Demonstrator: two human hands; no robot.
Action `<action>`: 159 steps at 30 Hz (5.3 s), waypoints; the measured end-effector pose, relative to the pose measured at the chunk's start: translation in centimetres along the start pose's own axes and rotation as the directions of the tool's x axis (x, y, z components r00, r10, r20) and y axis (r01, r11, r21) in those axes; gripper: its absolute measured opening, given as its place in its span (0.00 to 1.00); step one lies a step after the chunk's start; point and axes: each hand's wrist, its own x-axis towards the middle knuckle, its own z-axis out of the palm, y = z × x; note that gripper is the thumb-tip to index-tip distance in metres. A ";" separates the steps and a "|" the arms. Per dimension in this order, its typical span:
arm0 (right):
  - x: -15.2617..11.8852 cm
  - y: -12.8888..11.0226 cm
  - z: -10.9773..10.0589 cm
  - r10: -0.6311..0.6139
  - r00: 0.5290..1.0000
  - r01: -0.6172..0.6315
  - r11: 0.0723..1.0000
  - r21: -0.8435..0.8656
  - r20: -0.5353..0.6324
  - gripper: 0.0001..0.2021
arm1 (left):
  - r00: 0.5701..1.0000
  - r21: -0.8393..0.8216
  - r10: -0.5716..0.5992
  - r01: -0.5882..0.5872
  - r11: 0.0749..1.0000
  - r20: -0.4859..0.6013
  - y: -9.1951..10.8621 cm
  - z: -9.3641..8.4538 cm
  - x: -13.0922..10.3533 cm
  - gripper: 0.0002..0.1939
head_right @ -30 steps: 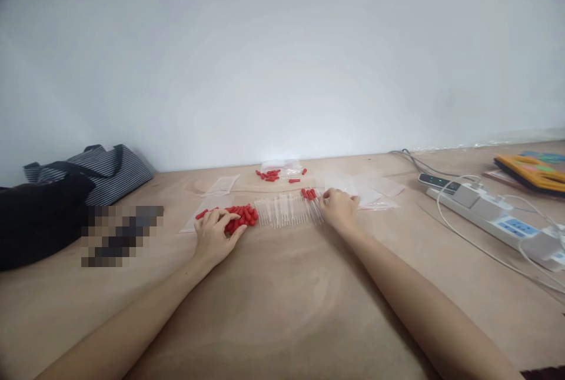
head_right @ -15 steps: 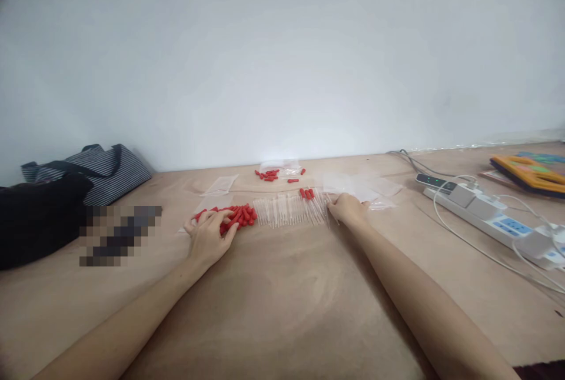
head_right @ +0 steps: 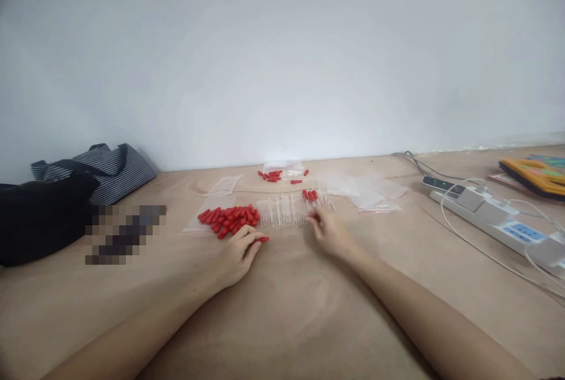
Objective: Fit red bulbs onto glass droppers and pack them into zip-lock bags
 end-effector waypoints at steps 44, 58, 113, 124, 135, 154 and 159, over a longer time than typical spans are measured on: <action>-2.2 -3.7 2.3 -0.484 0.865 0.491 0.871 -0.021 0.134 0.12 | 0.996 -0.088 -0.087 0.087 0.992 -0.004 0.7 0.3 -0.1 0.06; -1.6 -4.3 2.6 -0.429 0.868 0.438 0.899 0.024 0.249 0.09 | 0.999 -0.013 0.034 -0.034 0.999 -0.023 1.1 0.2 -0.1 0.06; 2.3 4.8 -1.5 0.571 0.821 -0.538 0.778 -0.324 0.010 0.14 | 0.923 0.435 0.085 0.095 0.895 -0.376 -1.8 -2.6 0.5 0.06; 2.3 4.1 -0.9 0.537 0.841 -0.513 0.756 -0.408 -0.062 0.11 | 0.999 0.186 0.037 -0.037 0.982 0.006 -0.4 -1.1 0.0 0.05; -1.6 -1.6 1.7 -0.223 0.974 0.222 0.974 0.052 0.030 0.08 | 0.999 0.233 0.032 -0.029 0.972 -0.007 -0.4 0.2 0.5 0.09; -2.5 -4.0 2.6 -0.346 0.931 0.332 0.935 0.124 0.117 0.10 | 0.996 0.122 -0.076 0.080 0.989 -0.035 0.0 0.4 0.3 0.06; -2.4 -4.1 2.8 -0.374 0.922 0.360 0.924 0.131 0.104 0.10 | 0.996 0.084 -0.086 0.086 0.993 -0.005 0.1 0.3 0.3 0.06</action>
